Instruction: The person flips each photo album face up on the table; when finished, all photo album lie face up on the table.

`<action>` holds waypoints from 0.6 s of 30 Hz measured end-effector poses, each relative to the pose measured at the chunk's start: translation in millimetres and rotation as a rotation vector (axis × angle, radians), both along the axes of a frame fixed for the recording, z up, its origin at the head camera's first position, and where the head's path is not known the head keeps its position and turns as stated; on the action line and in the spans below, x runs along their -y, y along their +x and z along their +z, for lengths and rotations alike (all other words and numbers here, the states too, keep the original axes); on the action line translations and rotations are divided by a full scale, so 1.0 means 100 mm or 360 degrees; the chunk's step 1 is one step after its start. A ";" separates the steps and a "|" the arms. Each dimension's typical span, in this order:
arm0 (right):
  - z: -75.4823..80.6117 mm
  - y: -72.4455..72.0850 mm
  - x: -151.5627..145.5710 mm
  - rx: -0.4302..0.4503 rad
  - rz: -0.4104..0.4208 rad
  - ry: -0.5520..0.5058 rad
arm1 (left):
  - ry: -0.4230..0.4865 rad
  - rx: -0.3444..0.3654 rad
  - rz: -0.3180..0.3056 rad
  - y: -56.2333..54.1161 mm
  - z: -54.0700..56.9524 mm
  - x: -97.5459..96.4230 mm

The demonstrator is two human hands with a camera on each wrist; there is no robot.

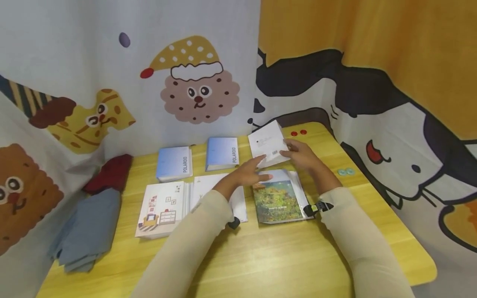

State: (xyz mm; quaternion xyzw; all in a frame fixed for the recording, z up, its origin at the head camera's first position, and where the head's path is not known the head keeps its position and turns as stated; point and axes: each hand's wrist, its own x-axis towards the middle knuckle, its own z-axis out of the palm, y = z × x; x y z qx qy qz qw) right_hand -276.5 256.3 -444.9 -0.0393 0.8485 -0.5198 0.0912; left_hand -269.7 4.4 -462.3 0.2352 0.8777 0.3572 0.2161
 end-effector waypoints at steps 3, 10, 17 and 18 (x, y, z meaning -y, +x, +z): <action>0.07 0.03 -0.01 -0.0098 -0.0069 -0.0107 | 0.0103 0.0066 0.0043 -0.02 -0.01 0.01; 0.22 0.12 0.11 -0.0286 -0.0037 -0.0369 | 0.0566 0.0250 0.0241 -0.07 0.05 -0.01; 0.26 0.18 0.21 -0.0341 0.0134 -0.0421 | 0.1019 0.0251 0.0263 -0.11 0.16 -0.14; 0.25 0.19 0.22 -0.0350 0.0164 -0.0414 | 0.1040 0.0235 0.0274 -0.11 0.16 -0.15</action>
